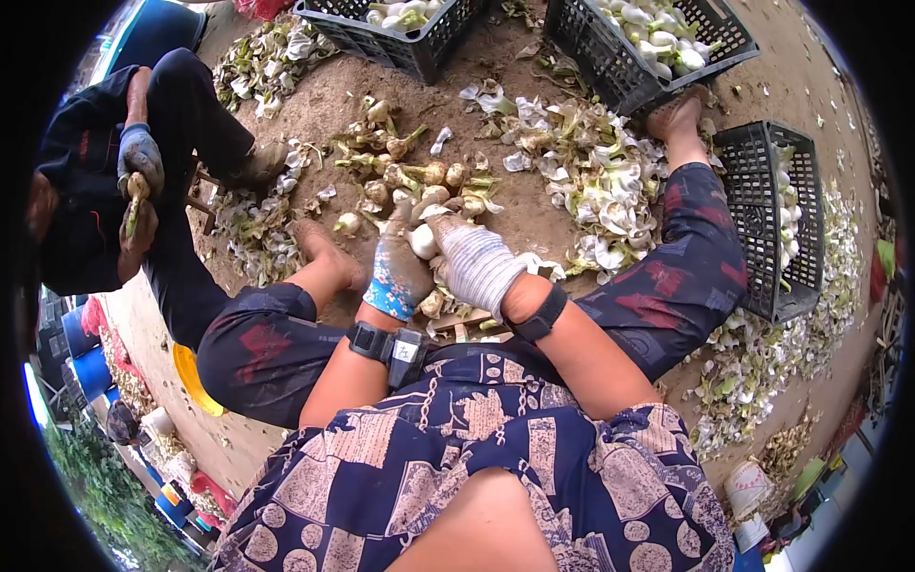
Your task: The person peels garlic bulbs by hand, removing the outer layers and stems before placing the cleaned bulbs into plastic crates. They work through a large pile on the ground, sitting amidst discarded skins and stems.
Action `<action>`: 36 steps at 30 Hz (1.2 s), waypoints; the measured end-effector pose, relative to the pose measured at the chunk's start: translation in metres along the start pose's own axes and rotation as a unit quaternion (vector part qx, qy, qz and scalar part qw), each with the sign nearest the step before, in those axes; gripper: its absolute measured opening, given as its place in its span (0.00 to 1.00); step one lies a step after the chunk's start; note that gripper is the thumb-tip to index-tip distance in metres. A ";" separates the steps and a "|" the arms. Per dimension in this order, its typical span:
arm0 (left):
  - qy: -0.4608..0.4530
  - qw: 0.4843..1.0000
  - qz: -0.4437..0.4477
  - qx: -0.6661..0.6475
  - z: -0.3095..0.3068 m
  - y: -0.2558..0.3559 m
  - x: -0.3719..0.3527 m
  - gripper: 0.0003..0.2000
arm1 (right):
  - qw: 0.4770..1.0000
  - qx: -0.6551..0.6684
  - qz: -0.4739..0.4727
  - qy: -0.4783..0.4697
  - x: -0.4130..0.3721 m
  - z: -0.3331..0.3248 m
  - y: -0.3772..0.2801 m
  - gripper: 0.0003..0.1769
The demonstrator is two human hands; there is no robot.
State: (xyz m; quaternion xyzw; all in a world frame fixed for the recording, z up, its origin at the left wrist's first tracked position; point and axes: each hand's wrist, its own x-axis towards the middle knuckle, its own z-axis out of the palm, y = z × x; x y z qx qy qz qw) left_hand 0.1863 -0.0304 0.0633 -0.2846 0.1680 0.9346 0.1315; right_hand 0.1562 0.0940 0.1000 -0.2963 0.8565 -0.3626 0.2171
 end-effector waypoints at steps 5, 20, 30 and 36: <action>0.006 0.997 -0.076 -0.033 -0.011 -0.008 0.001 0.25 | 0.999 -0.010 0.031 0.005 0.001 0.006 0.009 0.17; 0.234 0.918 0.241 0.211 -0.056 0.012 0.023 0.20 | 0.958 0.043 0.042 -0.280 0.018 0.016 -0.003 0.16; 0.197 0.953 0.119 0.198 -0.039 0.016 0.019 0.10 | 0.929 -0.316 0.028 -0.190 0.078 0.090 0.160 0.18; 0.136 0.908 0.108 0.381 -0.032 0.005 0.025 0.13 | 0.817 0.412 0.399 0.058 0.023 0.056 0.157 0.30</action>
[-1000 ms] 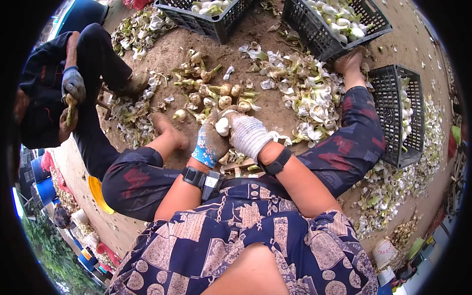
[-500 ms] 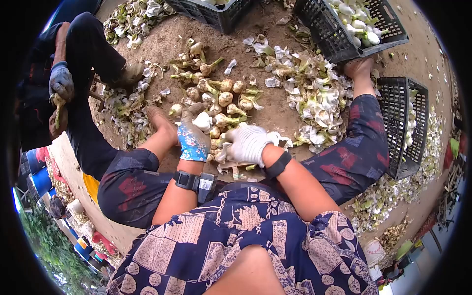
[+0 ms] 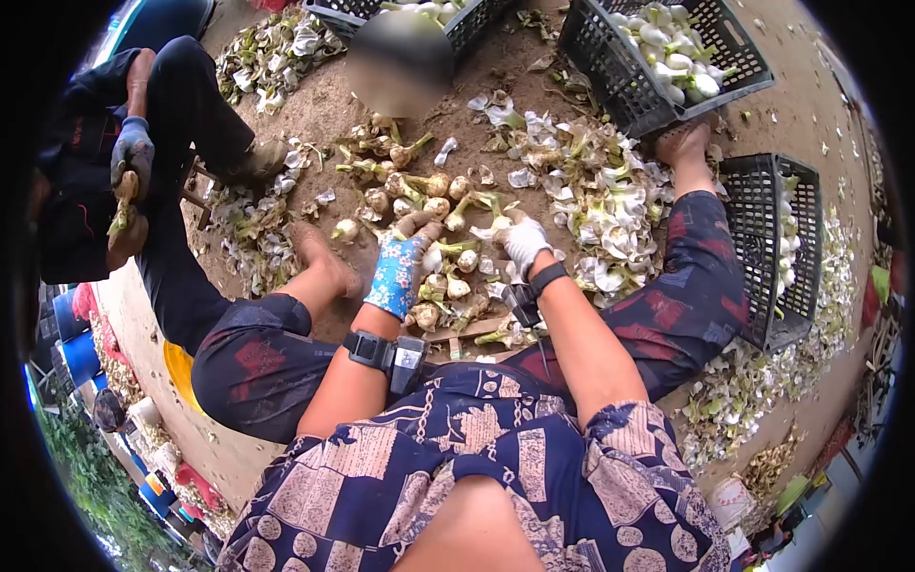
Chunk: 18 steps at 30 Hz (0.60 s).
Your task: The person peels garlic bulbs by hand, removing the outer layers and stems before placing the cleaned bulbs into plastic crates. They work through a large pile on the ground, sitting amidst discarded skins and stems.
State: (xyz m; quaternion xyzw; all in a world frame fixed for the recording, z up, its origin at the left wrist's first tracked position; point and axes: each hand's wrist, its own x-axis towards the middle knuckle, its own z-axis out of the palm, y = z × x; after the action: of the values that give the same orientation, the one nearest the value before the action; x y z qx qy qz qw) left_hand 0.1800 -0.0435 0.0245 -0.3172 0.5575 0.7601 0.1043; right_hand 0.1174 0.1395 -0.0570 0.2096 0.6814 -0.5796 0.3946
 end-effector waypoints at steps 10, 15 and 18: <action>-0.144 0.972 0.133 0.127 0.037 0.039 -0.067 0.21 | 0.953 0.071 -0.295 -0.002 -0.172 -0.023 -0.051 0.15; -0.140 0.860 0.373 0.319 0.039 0.057 -0.094 0.29 | 0.898 -0.081 -0.430 -0.042 -0.173 -0.027 -0.055 0.10; -0.161 0.813 0.410 0.382 0.040 0.082 -0.130 0.35 | 0.736 -0.349 -0.557 0.160 -0.152 -0.035 -0.039 0.18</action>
State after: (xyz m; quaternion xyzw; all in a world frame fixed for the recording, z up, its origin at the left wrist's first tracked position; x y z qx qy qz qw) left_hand 0.2241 -0.0112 0.1730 0.1332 0.8563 0.4988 -0.0160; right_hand 0.1698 0.1900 0.0866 -0.2704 0.8840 -0.3750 -0.0686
